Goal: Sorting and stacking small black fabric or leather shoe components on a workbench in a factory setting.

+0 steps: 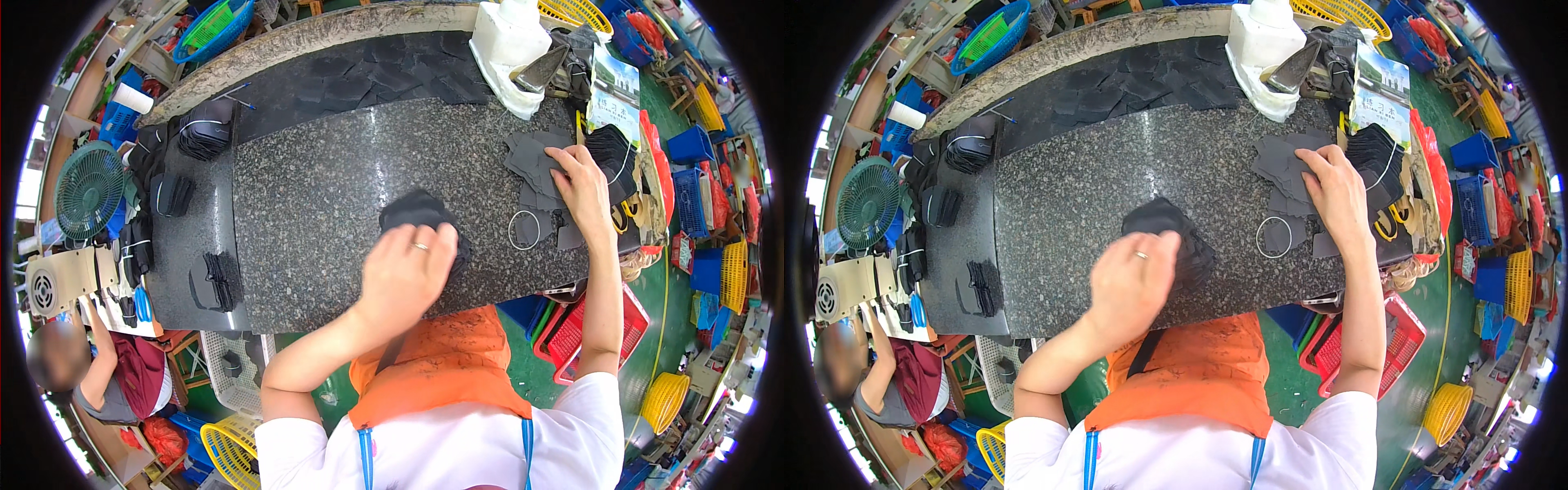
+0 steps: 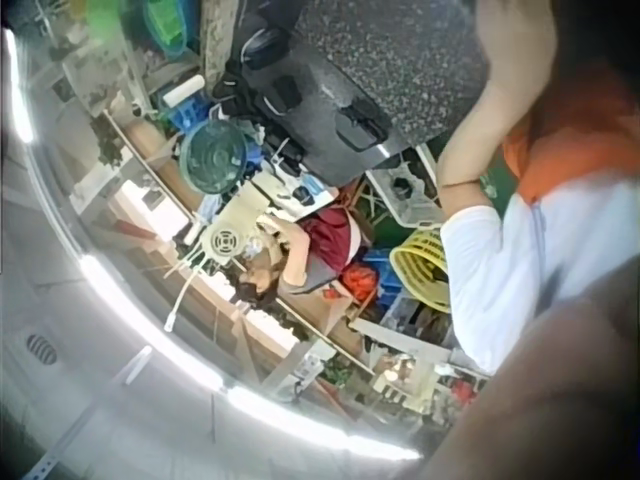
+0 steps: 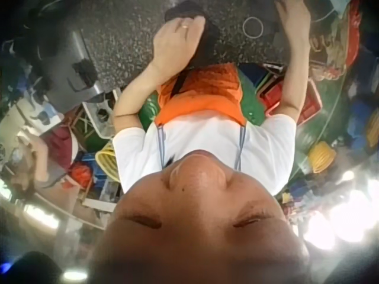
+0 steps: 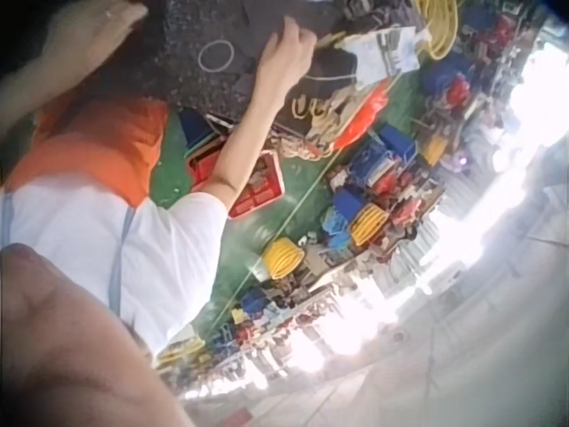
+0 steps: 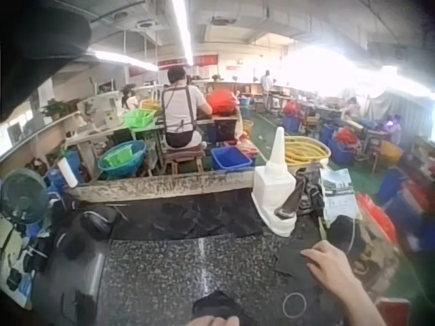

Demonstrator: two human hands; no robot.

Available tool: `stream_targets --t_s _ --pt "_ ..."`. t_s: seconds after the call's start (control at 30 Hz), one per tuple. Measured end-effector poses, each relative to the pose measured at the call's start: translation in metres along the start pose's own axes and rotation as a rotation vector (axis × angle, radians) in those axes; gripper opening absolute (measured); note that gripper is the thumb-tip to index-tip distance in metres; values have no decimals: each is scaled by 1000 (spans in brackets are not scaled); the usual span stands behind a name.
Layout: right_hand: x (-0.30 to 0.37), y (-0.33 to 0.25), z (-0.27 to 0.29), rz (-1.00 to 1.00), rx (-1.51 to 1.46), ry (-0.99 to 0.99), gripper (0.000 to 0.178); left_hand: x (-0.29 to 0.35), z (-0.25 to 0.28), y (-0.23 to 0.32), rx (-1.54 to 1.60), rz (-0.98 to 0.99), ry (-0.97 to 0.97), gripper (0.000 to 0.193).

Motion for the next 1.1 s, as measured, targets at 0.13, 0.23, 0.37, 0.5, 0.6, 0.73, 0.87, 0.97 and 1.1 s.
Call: stream_targets --t_s 0.13,0.23,0.37,0.5,0.6,0.73,0.87,0.97,1.1 --pt "14 0 -1 68 12 203 29 26 -22 7 102 -27 -107 36" --pt "18 -6 8 261 122 270 16 33 -12 0 280 3 65 38" --pt "21 18 18 -348 -304 -104 22 34 6 -22 307 208 174 32" --pt "22 -28 35 -139 -684 -138 19 36 20 -29 386 364 173 45" --pt "38 -108 4 -268 -1095 -191 14 20 12 -5 820 542 -17 69" --pt "35 -146 -20 -405 -955 -312 29 15 5 -33 830 980 22 45" --pt "36 -148 -36 -289 -738 -340 44 20 -6 -49 617 976 -151 40" --pt "35 -147 -38 -277 -695 -382 41 28 -12 -51 599 979 -162 37" --pt "34 -148 -41 -231 -635 -402 35 32 -14 -50 600 1011 -150 33"
Point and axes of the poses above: each hand's wrist, its own x-axis away from the middle knuckle, its own z-axis out of the back of the hand, y = z × x, the point moved 3 cm from there along -x, towards the middle knuckle, and after that the axes turned 11 degrees about y, right-handed, at the moved point
